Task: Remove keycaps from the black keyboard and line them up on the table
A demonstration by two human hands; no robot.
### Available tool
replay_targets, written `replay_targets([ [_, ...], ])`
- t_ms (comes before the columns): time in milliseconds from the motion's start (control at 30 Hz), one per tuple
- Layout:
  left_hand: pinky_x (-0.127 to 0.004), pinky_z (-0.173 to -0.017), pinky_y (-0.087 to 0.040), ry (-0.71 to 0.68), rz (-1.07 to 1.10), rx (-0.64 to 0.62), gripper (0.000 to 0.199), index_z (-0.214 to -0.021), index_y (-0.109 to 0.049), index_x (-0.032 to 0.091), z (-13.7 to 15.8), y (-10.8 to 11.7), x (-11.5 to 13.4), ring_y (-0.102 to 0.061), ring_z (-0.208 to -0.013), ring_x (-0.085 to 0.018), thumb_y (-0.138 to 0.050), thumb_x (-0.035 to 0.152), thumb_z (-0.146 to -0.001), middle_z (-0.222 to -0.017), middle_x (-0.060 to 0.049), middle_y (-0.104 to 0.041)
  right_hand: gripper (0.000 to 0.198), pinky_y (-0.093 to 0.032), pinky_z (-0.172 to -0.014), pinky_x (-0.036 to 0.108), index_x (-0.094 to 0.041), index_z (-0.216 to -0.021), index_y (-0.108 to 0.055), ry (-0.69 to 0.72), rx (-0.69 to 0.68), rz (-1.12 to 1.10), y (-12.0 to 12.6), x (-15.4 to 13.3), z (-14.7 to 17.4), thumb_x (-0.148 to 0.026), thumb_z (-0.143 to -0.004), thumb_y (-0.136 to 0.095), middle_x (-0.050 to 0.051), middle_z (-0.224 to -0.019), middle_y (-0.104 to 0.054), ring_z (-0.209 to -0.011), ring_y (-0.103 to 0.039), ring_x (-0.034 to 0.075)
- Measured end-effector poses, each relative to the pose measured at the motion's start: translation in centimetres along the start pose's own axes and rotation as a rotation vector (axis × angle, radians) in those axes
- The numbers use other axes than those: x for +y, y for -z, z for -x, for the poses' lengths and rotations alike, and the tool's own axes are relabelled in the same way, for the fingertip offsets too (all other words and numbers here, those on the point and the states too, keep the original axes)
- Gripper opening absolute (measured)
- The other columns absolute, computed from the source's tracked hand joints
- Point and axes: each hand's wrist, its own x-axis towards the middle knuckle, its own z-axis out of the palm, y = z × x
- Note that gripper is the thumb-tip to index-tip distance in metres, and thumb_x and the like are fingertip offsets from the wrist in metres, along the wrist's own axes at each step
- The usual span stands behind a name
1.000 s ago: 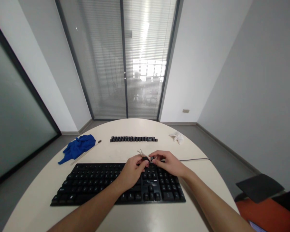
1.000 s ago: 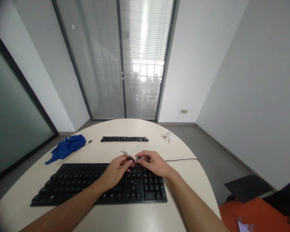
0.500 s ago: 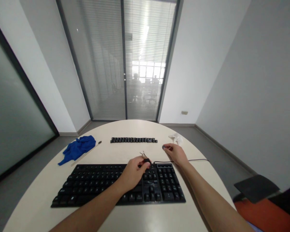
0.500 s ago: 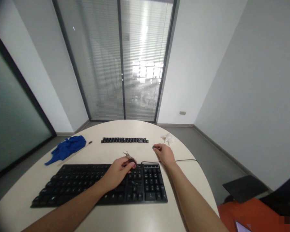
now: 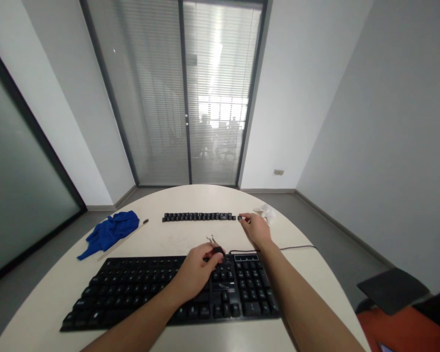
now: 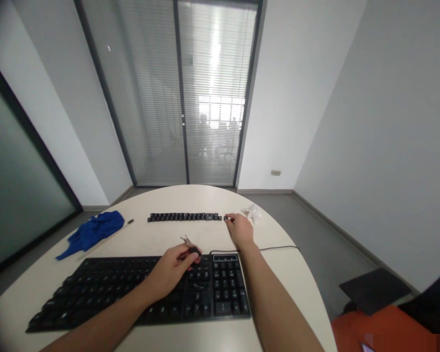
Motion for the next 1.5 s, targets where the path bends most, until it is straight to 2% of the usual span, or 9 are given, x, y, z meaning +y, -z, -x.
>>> replay_targets([
  [667,-0.027,-0.069,-0.051,0.007,0.001,0.0,0.024,-0.093,-0.069,0.016,0.1,0.0,0.0,-0.066,-0.085,-0.021,-0.054,0.034,-0.088,-0.088,-0.006,-0.071,0.033,-0.04,-0.066,0.025,-0.026,-0.116,-0.069,0.052,-0.047,-0.02,0.0,0.2,-0.5,-0.036,-0.088,-0.054,0.003,-0.092,-0.072,-0.078,-0.063,0.017],
  [900,-0.027,-0.07,-0.052,0.009,0.019,-0.007,0.026,-0.093,-0.07,0.015,0.1,0.1,0.0,-0.067,-0.084,-0.02,-0.054,0.034,-0.088,-0.088,-0.006,-0.072,0.051,-0.039,-0.065,0.024,-0.023,-0.131,-0.051,0.002,-0.008,-0.083,0.6,-0.3,0.2,-0.028,-0.082,-0.062,0.0,-0.083,-0.069,-0.073,-0.062,0.016],
  [967,-0.028,-0.071,-0.052,0.004,0.032,-0.013,0.026,-0.096,-0.07,0.015,0.0,0.1,0.0,-0.067,-0.085,-0.02,-0.055,0.034,-0.088,-0.089,-0.007,-0.073,0.055,-0.039,-0.066,0.025,-0.019,-0.131,-0.046,-0.036,-0.046,-0.075,1.1,-0.4,0.3,-0.024,-0.08,-0.064,0.002,-0.085,-0.07,-0.075,-0.062,0.017],
  [1033,-0.029,-0.074,-0.052,-0.009,0.038,-0.022,0.027,-0.099,-0.071,0.014,0.0,0.1,0.0,-0.067,-0.085,-0.02,-0.056,0.033,-0.088,-0.089,-0.007,-0.073,0.059,-0.04,-0.068,0.025,-0.016,-0.131,-0.044,-0.052,-0.142,-0.046,1.9,-0.6,0.4,-0.022,-0.077,-0.066,0.005,-0.093,-0.07,-0.081,-0.063,0.018],
  [1133,-0.03,-0.078,-0.051,-0.027,0.038,-0.037,0.027,-0.101,-0.072,0.014,0.0,0.1,0.0,-0.068,-0.084,-0.02,-0.057,0.032,-0.087,-0.089,-0.007,-0.074,0.061,-0.041,-0.072,0.026,-0.015,-0.124,-0.049,-0.017,-0.283,0.003,3.2,-1.0,1.0,-0.021,-0.068,-0.074,0.01,-0.102,-0.07,-0.09,-0.064,0.021],
  [1200,-0.03,-0.079,-0.05,-0.034,0.036,-0.044,0.028,-0.101,-0.072,0.014,-0.1,0.1,0.0,-0.068,-0.083,-0.021,-0.058,0.033,-0.087,-0.089,-0.007,-0.074,0.058,-0.041,-0.072,0.027,-0.016,-0.118,-0.055,0.007,-0.327,0.021,4.0,-1.5,1.9,-0.024,-0.065,-0.077,0.01,-0.1,-0.07,-0.09,-0.064,0.024],
  [1300,-0.031,-0.078,-0.05,-0.043,0.018,-0.042,0.029,-0.102,-0.072,0.014,0.0,0.1,0.0,-0.068,-0.083,-0.021,-0.058,0.035,-0.087,-0.086,-0.007,-0.075,0.048,-0.04,-0.071,0.029,-0.016,-0.116,-0.057,0.036,-0.353,0.084,4.7,-2.2,3.6,-0.033,-0.072,-0.071,0.012,-0.1,-0.07,-0.089,-0.064,0.026],
  [1400,-0.031,-0.078,-0.05,-0.052,-0.005,-0.046,0.03,-0.102,-0.072,0.014,0.1,0.0,0.1,-0.068,-0.083,-0.021,-0.057,0.035,-0.088,-0.085,-0.006,-0.075,0.03,-0.039,-0.069,0.028,-0.017,-0.105,-0.062,0.076,-0.244,0.141,4.6,-2.8,5.1,-0.034,-0.081,-0.062,0.012,-0.101,-0.069,-0.09,-0.063,0.024],
  [1500,-0.03,-0.077,-0.049,-0.056,-0.036,-0.043,0.029,-0.099,-0.073,0.015,0.2,0.1,0.3,-0.068,-0.082,-0.021,-0.056,0.035,-0.088,-0.086,-0.006,-0.075,0.017,-0.037,-0.064,0.026,-0.02,-0.09,-0.064,0.074,-0.141,0.067,4.0,-3.3,5.9,-0.034,-0.086,-0.055,0.007,-0.086,-0.07,-0.077,-0.062,0.019],
])
